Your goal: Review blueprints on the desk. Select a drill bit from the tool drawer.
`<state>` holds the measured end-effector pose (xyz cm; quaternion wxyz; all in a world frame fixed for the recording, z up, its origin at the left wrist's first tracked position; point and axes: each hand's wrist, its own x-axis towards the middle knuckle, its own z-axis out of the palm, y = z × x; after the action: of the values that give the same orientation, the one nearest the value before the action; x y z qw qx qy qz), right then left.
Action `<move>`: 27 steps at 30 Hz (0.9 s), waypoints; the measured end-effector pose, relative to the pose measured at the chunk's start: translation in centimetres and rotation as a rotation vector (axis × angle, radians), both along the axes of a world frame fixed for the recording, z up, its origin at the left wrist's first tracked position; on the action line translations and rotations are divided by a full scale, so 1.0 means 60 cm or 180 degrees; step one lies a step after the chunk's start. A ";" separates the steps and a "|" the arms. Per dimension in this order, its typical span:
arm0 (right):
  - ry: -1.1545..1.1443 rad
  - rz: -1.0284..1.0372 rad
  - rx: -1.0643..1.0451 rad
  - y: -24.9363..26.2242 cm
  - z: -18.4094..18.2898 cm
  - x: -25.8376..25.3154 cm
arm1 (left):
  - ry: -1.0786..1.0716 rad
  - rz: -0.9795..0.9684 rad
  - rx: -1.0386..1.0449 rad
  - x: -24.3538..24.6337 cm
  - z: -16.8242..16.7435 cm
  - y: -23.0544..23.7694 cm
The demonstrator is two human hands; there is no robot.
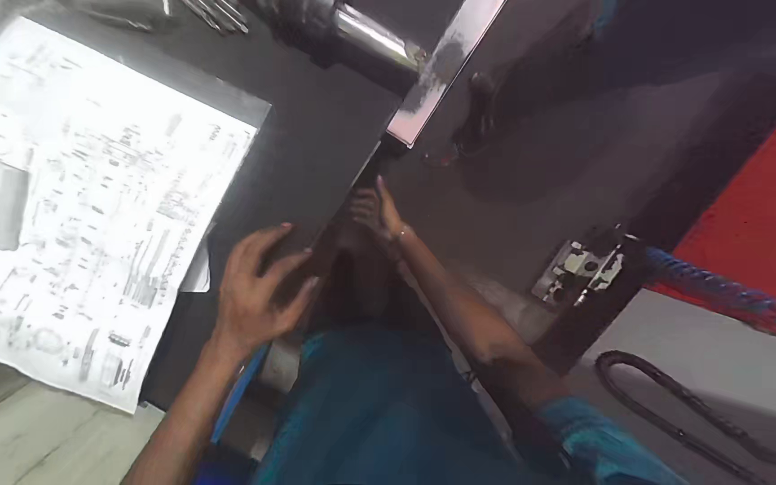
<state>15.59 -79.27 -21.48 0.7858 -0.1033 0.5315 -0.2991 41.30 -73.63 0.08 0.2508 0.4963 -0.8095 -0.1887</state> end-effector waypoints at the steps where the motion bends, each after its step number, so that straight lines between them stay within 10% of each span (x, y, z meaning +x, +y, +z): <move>1: -0.0090 -0.0103 -0.0057 0.003 0.017 0.031 | -0.0084 0.0025 -0.0025 -0.001 0.001 0.003; 13: 0.0181 -0.0350 -0.1256 -0.002 0.208 0.081 | -0.1097 0.0187 -0.0339 -0.026 0.013 0.001; 17: -0.0888 -0.0256 -0.0732 -0.017 0.206 0.094 | -0.1135 0.0264 -0.0544 -0.031 0.010 0.008; 27: 0.0365 0.0070 -0.0988 0.109 0.223 -0.032 | -0.1291 0.0781 -0.0950 -0.032 0.011 0.021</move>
<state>13.67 -72.73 -8.11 0.7319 -0.2461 0.5218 -0.3626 39.40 -72.35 0.76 0.1748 0.5758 -0.7958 0.0676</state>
